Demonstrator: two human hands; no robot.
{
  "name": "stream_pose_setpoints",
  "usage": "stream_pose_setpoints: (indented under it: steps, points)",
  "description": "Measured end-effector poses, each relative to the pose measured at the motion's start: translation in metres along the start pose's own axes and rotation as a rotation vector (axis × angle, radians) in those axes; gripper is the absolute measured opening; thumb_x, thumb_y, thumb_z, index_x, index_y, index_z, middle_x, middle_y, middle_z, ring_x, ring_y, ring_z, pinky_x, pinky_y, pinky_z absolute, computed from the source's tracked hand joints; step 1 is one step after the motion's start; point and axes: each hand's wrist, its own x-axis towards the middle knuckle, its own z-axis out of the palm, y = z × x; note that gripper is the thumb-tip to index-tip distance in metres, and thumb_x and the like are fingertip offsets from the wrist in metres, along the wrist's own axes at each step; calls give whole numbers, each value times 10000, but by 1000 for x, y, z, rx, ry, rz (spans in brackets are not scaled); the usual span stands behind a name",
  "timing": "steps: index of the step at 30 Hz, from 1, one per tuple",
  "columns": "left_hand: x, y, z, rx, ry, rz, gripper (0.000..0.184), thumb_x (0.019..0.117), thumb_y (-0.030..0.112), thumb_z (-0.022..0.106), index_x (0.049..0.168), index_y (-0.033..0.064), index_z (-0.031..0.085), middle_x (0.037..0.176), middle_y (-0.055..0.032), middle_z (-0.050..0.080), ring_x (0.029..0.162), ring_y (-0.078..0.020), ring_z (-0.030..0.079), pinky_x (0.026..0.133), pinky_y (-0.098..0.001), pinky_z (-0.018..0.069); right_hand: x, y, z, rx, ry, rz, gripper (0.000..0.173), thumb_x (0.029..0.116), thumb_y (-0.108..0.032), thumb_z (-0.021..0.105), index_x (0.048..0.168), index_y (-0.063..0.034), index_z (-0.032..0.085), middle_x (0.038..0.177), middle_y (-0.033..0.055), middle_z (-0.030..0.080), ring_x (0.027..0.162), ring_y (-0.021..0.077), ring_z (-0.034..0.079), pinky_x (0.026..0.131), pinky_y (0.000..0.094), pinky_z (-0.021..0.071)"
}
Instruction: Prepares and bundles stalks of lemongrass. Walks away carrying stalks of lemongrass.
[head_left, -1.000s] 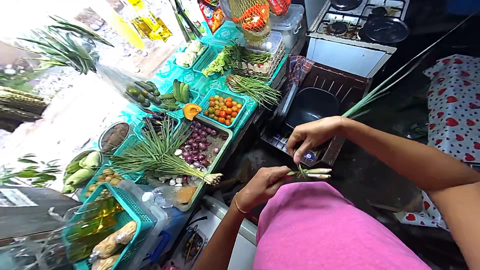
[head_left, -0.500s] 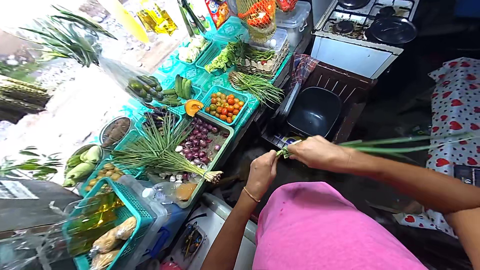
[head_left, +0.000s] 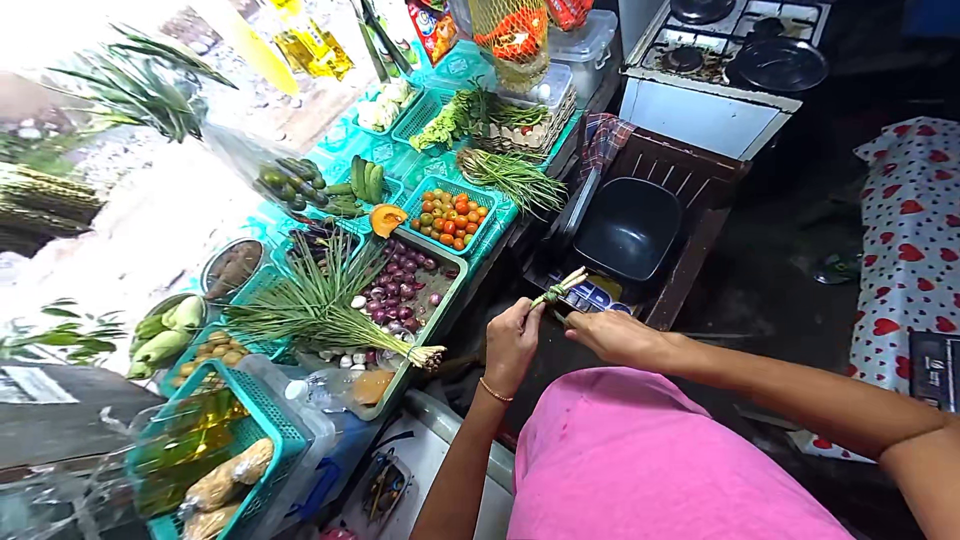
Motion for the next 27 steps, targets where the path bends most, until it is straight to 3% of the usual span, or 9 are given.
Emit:
stream_pose_setpoints:
  steps: [4,6,8,12,14,16,18,22,27]
  points:
    - [-6,17,5,99,-285,92,304,1058,210,492,1018,-2,706,881,-148,709,857,-293,720,804,-486,582,-1,-6,-46,-221,-20,-120,366,1101,-307,454,1061,0,651,929,197,677,869,397,687,723,587,518]
    - [-8,23,2,-35,-433,173,291,1054,150,462,1090,-15,699,976,-154,720,955,-272,716,893,-453,571,13,15,-58,-104,-3,-221,316,1047,-319,574,979,-47,720,868,117,698,823,296,690,717,543,527]
    - [-7,24,-2,-272,-515,249,291,1077,154,449,1095,-28,676,975,-136,694,937,-192,678,898,-359,550,28,38,-61,181,-65,-278,257,1015,-270,635,924,-59,750,800,18,685,750,117,632,702,360,514]
    - [-2,21,-9,-502,-238,165,268,1071,130,482,1026,-38,685,877,-52,673,780,-34,616,740,-210,530,34,50,-5,896,10,-183,259,1077,-244,480,946,-99,650,700,-103,561,584,-46,485,540,144,401]
    - [1,15,-5,-366,-46,66,260,1060,145,508,973,0,705,803,-17,667,702,-21,600,664,-194,515,28,33,21,758,165,-122,323,1102,-235,397,1087,-65,671,761,-55,557,620,2,480,582,185,418]
    - [1,6,2,-135,12,-10,283,1052,196,526,925,20,708,741,-40,641,649,-94,592,633,-267,512,19,16,26,320,161,-77,387,1123,-248,342,1175,11,624,918,161,650,823,264,645,780,421,529]
    - [-1,4,7,63,-93,-26,310,1054,209,503,965,-3,710,819,-121,687,766,-232,686,749,-415,574,11,-3,13,-21,99,-29,409,1129,-267,332,1139,55,584,1003,257,660,949,425,686,806,565,529]
    - [-1,22,4,173,-340,28,305,1063,152,445,1093,-32,686,985,-188,704,972,-325,711,894,-483,567,11,2,-8,-315,256,-197,352,1109,-246,399,1002,8,617,892,186,648,818,363,692,645,497,547]
    - [6,23,-8,94,-319,139,278,1045,123,455,1082,-12,695,970,-162,693,939,-287,700,883,-443,569,26,28,-12,-254,507,-434,322,1090,-260,464,936,-49,653,944,109,638,887,262,649,716,379,546]
